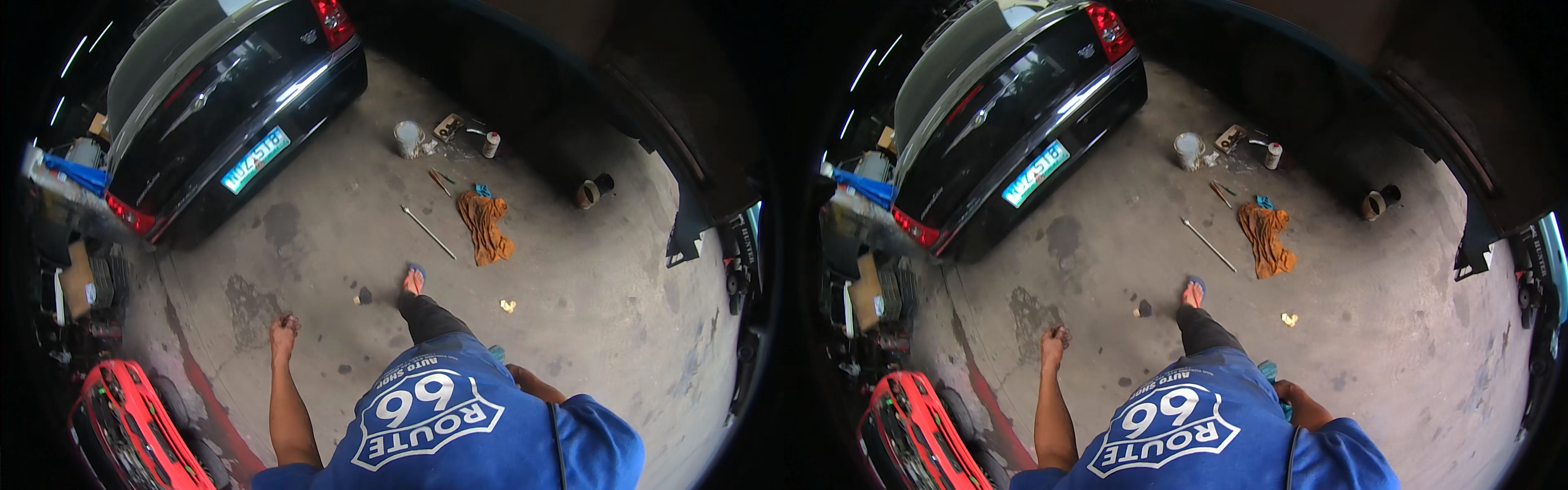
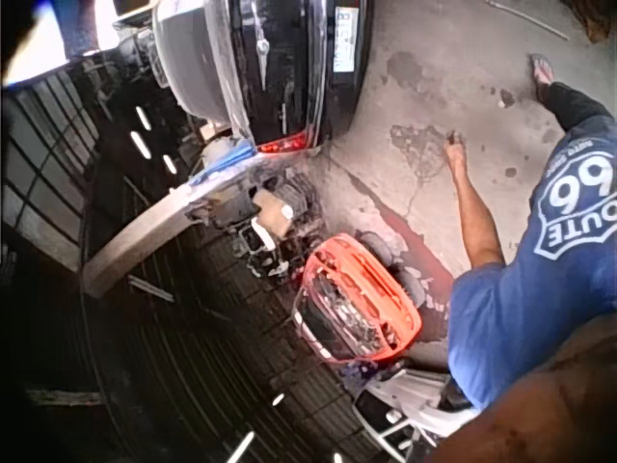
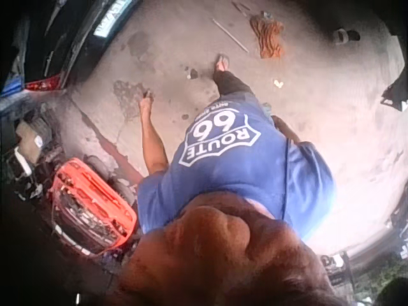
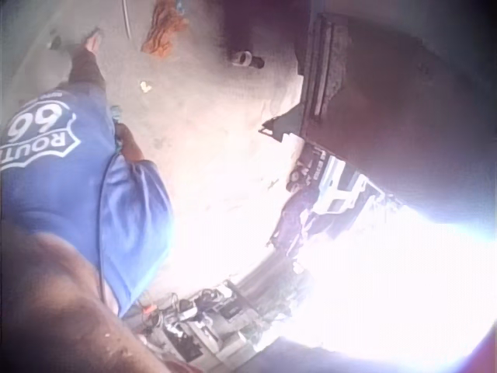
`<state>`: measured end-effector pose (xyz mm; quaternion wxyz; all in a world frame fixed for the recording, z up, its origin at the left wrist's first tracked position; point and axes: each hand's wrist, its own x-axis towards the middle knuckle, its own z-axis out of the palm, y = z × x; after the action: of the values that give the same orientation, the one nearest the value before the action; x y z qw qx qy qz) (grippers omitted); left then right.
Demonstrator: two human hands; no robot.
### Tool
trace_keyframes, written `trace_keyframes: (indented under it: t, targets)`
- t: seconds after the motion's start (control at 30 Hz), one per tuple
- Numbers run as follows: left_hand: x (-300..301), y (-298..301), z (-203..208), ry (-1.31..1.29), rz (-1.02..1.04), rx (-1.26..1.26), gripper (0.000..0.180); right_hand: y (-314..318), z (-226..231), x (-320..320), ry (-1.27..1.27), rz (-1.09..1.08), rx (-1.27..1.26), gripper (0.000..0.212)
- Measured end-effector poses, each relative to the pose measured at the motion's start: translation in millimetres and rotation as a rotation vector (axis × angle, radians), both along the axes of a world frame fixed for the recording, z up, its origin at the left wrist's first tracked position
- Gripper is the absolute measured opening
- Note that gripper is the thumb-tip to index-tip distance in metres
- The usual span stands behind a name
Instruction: The person walks into a garage and approaches a lifted vehicle. They use an impact wrench to loosen the wheel nuts on a tire, then switch to a lug wrench to continue unscrewing the nuts by hand.
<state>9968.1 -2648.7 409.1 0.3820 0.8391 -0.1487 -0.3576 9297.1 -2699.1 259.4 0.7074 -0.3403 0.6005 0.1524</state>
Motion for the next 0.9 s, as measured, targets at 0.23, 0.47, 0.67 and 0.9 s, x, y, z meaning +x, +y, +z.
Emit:
trace_keyframes:
  t: [0.23,0.47,0.67,0.9]
  targets:
    - [45,-151,-39,0.392,-0.31,0.49,0.024,-216,70,128,0.2,0.098,-0.112,0.04]
    - [157,-338,-115,0.29,-1.11,0.976,0.04,-444,129,223,0.378,-0.183,-0.318,0.041]
    - [284,-629,-102,0.278,-0.933,0.807,0.031,-561,158,307,0.426,-0.596,-0.219,0.04]
    - [268,-982,-94,-0.148,-1.427,0.524,0.025,-651,209,328,0.528,-0.653,-0.467,0.044]
